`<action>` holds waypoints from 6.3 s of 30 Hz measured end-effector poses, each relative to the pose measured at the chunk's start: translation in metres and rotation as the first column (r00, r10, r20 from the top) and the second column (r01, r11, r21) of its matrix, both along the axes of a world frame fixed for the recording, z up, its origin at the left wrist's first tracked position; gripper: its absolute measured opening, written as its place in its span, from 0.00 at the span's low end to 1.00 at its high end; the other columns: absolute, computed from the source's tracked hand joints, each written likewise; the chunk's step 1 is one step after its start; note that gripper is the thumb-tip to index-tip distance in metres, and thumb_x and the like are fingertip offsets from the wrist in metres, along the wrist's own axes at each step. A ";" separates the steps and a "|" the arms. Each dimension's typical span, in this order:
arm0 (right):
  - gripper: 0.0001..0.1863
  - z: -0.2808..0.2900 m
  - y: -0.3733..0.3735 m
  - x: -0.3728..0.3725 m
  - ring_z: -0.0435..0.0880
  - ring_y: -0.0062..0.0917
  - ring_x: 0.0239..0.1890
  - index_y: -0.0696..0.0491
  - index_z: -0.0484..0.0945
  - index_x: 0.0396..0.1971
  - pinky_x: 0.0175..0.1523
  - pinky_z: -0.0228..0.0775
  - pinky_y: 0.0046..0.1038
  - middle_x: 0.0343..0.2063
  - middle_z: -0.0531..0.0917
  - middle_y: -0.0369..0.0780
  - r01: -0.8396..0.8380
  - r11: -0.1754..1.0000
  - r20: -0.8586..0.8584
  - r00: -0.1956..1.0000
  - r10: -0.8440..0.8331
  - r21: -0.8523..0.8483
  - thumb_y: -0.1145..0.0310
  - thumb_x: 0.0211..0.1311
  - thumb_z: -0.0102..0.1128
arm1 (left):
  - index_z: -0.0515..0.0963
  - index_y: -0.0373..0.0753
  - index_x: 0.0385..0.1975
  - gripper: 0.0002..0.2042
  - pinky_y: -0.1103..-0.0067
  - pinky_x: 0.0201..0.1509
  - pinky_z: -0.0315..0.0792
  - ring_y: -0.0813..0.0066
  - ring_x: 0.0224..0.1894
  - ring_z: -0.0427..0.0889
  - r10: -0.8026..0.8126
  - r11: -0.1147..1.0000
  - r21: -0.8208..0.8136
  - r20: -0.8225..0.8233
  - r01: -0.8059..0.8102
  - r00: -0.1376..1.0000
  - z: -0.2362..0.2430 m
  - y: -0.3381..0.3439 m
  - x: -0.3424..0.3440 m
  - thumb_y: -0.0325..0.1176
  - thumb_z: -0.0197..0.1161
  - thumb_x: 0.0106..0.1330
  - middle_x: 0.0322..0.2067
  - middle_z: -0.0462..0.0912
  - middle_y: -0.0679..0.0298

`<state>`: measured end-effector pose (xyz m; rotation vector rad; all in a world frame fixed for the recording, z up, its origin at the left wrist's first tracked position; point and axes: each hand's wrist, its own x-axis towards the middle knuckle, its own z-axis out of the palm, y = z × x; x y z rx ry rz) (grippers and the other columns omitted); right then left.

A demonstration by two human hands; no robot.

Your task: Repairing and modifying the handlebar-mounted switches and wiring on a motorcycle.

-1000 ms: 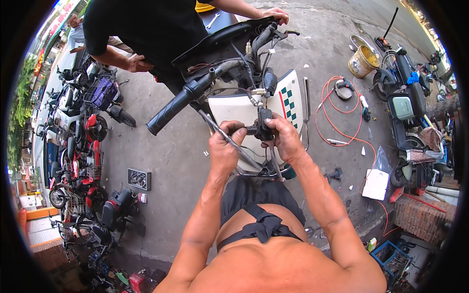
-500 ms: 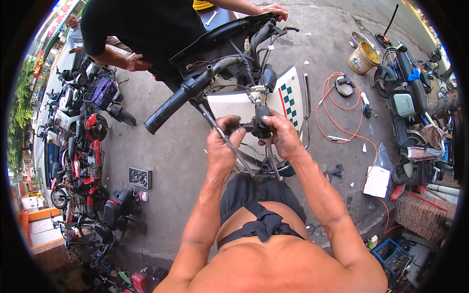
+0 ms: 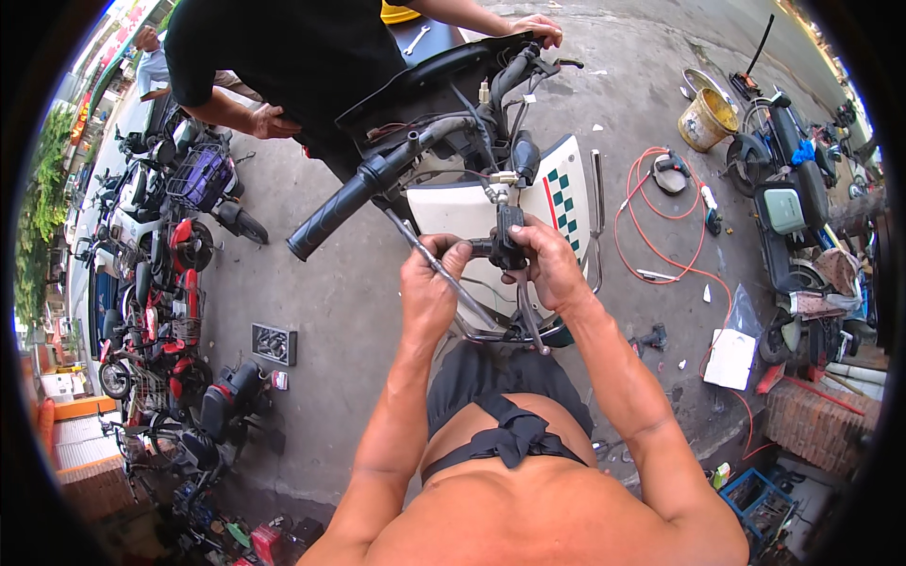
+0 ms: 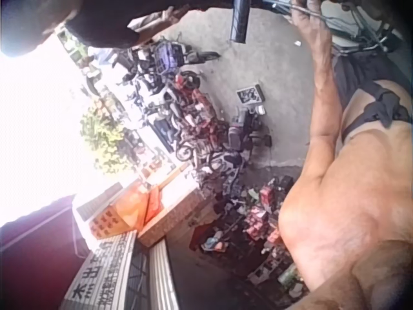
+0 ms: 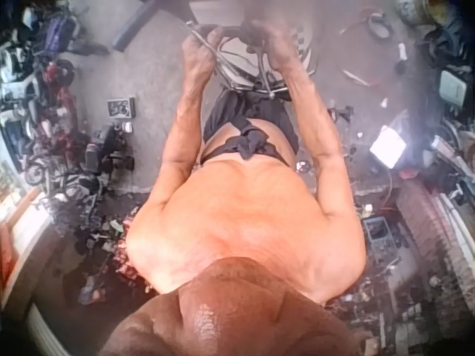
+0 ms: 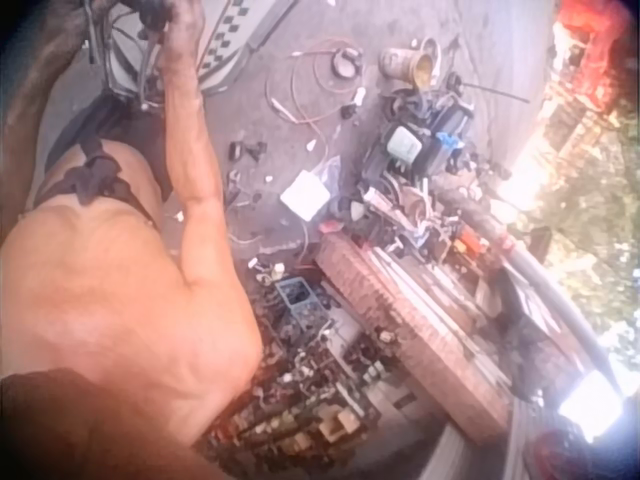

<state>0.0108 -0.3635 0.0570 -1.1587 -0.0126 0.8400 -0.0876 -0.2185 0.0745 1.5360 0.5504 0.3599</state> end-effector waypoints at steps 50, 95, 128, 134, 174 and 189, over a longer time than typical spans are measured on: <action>0.18 0.002 0.000 -0.004 0.80 0.18 0.37 0.54 0.73 0.48 0.32 0.77 0.29 0.36 0.81 0.35 0.001 1.000 -0.028 1.000 0.000 0.013 0.62 0.61 0.51 | 0.79 0.32 0.37 0.09 0.82 0.41 0.70 0.79 0.36 0.75 -0.001 1.000 -0.022 0.150 0.004 0.989 -0.017 0.002 -0.003 0.29 0.66 0.61 0.31 0.78 0.66; 0.21 -0.005 -0.003 0.001 0.78 0.19 0.38 0.54 0.73 0.51 0.33 0.75 0.31 0.36 0.79 0.35 -0.016 1.000 -0.055 0.998 0.017 0.018 0.61 0.60 0.51 | 0.79 0.32 0.37 0.10 0.87 0.24 0.60 0.88 0.23 0.67 0.012 1.000 -0.014 0.078 -0.011 0.997 -0.014 -0.003 -0.007 0.32 0.66 0.62 0.23 0.75 0.73; 0.14 -0.006 -0.007 0.009 0.80 0.17 0.33 0.51 0.75 0.44 0.32 0.76 0.28 0.32 0.82 0.33 -0.040 0.999 -0.042 0.998 0.039 -0.021 0.61 0.63 0.51 | 0.73 0.29 0.37 0.09 0.85 0.15 0.65 0.82 0.19 0.72 0.023 0.899 -0.437 -0.031 -0.034 0.999 -0.033 -0.002 0.000 0.28 0.60 0.64 0.24 0.76 0.63; 0.13 -0.011 -0.010 0.008 0.80 0.18 0.34 0.50 0.76 0.42 0.33 0.75 0.29 0.32 0.82 0.34 -0.064 0.997 -0.058 0.996 0.062 -0.037 0.61 0.62 0.51 | 0.73 0.29 0.38 0.09 0.84 0.16 0.66 0.81 0.20 0.72 0.056 0.898 -0.437 0.003 -0.049 0.998 -0.030 -0.008 -0.002 0.28 0.60 0.64 0.24 0.75 0.62; 0.18 -0.093 0.015 -0.022 0.81 0.25 0.43 0.60 0.74 0.47 0.50 0.75 0.31 0.38 0.81 0.41 -0.041 0.986 0.382 0.919 0.102 -0.164 0.62 0.66 0.50 | 0.76 0.28 0.41 0.18 0.75 0.44 0.73 0.72 0.36 0.79 0.650 0.745 0.110 -0.342 -0.658 0.679 -0.173 0.024 -0.357 0.42 0.56 0.70 0.34 0.81 0.58; 0.31 -0.091 -0.007 -0.007 0.76 0.27 0.49 0.64 0.69 0.57 0.52 0.66 0.26 0.49 0.78 0.45 -0.191 0.913 0.435 0.831 0.346 -0.361 0.58 0.60 0.62 | 0.78 0.32 0.32 0.20 0.82 0.29 0.64 0.82 0.25 0.67 0.842 0.432 0.439 -0.510 -0.788 0.177 -0.202 -0.173 -0.387 0.48 0.57 0.69 0.24 0.74 0.68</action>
